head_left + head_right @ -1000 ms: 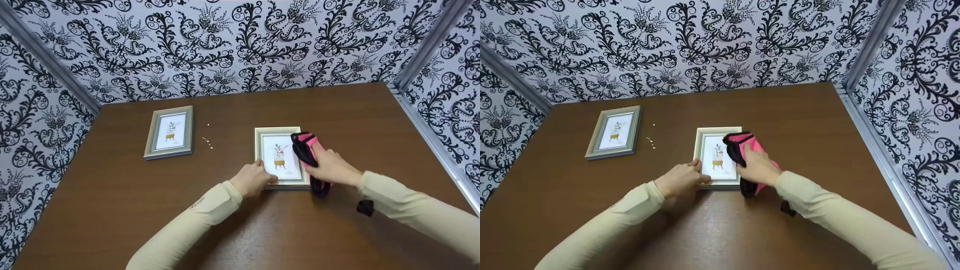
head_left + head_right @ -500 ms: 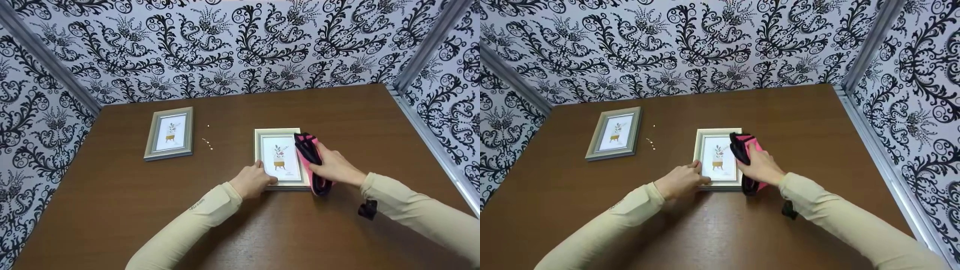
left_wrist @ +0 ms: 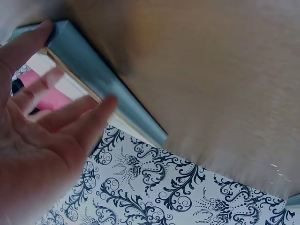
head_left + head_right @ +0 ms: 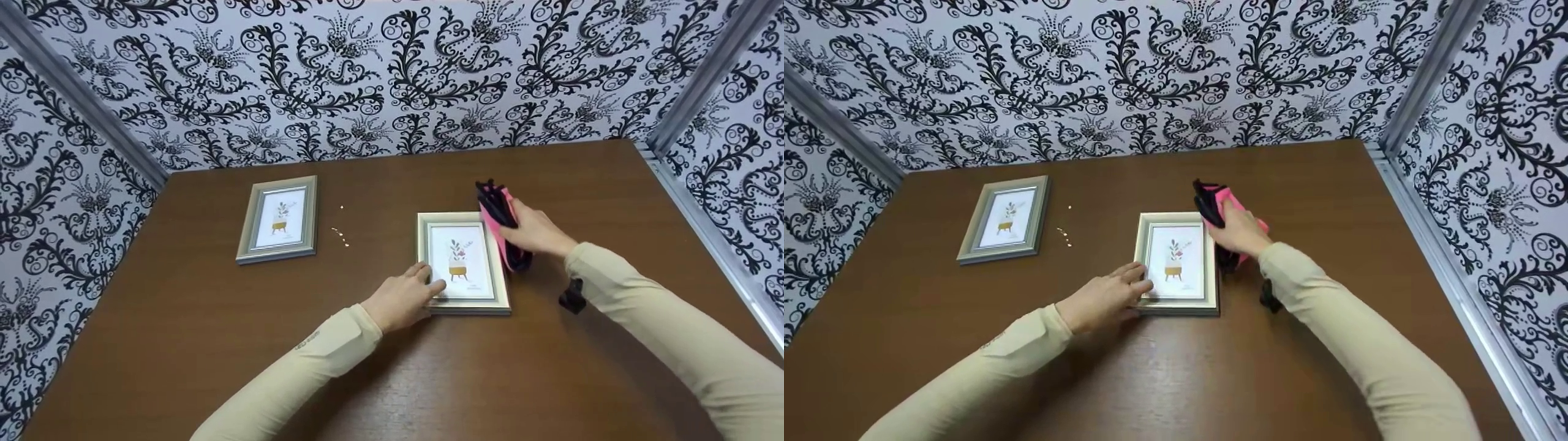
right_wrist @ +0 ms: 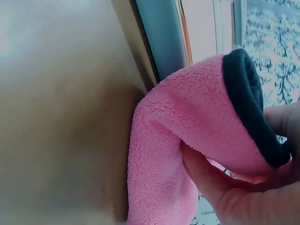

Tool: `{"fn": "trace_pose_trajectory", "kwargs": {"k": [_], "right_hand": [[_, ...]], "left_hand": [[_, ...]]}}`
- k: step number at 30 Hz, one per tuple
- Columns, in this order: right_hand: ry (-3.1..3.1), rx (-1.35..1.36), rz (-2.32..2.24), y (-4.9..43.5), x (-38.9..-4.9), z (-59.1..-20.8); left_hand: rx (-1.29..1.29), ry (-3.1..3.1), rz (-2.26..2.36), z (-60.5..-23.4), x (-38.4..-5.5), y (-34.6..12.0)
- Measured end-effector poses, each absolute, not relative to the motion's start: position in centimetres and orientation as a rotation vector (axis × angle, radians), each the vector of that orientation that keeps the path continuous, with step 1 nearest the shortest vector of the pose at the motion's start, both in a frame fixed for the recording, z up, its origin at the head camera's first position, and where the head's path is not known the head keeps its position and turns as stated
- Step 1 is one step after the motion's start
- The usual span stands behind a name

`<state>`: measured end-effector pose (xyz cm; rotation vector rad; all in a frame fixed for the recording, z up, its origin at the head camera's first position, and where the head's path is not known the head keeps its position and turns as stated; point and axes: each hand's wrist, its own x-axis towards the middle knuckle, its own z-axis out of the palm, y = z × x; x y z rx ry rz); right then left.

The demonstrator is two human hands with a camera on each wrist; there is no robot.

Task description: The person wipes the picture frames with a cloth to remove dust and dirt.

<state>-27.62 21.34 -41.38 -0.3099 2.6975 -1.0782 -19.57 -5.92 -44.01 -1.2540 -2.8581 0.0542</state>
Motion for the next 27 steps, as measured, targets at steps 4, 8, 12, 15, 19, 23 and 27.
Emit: {"fn": "trace_pose_trajectory", "kwargs": {"k": [4,8,12,15,19,23,27], "right_hand": [[2.741,-0.31,-1.033,21.3,-28.5,-41.3],[2.787,-0.317,-0.964,21.3,-28.7,-41.4],[2.804,-0.314,-0.909,21.2,-27.8,-41.7],[2.791,-0.327,-0.921,21.2,-26.4,-41.9],[2.761,-0.4,-0.99,21.1,-23.9,-42.1],[2.793,-0.462,-1.0,21.0,-21.5,-42.6],[2.836,-0.473,-0.993,20.8,-19.4,-43.0]], "left_hand": [[-1.188,-2.814,0.082,-44.2,-19.5,-6.0],[-1.137,-2.829,0.095,-44.4,-19.6,-5.9],[-1.111,-2.872,0.116,-44.6,-19.7,-5.9],[-1.111,-2.869,0.102,-44.6,-19.8,-5.8],[-1.109,-2.867,0.049,-44.4,-20.0,-5.8],[-1.11,-2.912,-0.011,-44.2,-20.2,-5.8],[-1.106,-2.943,-0.022,-44.2,-20.1,-5.8]]}}
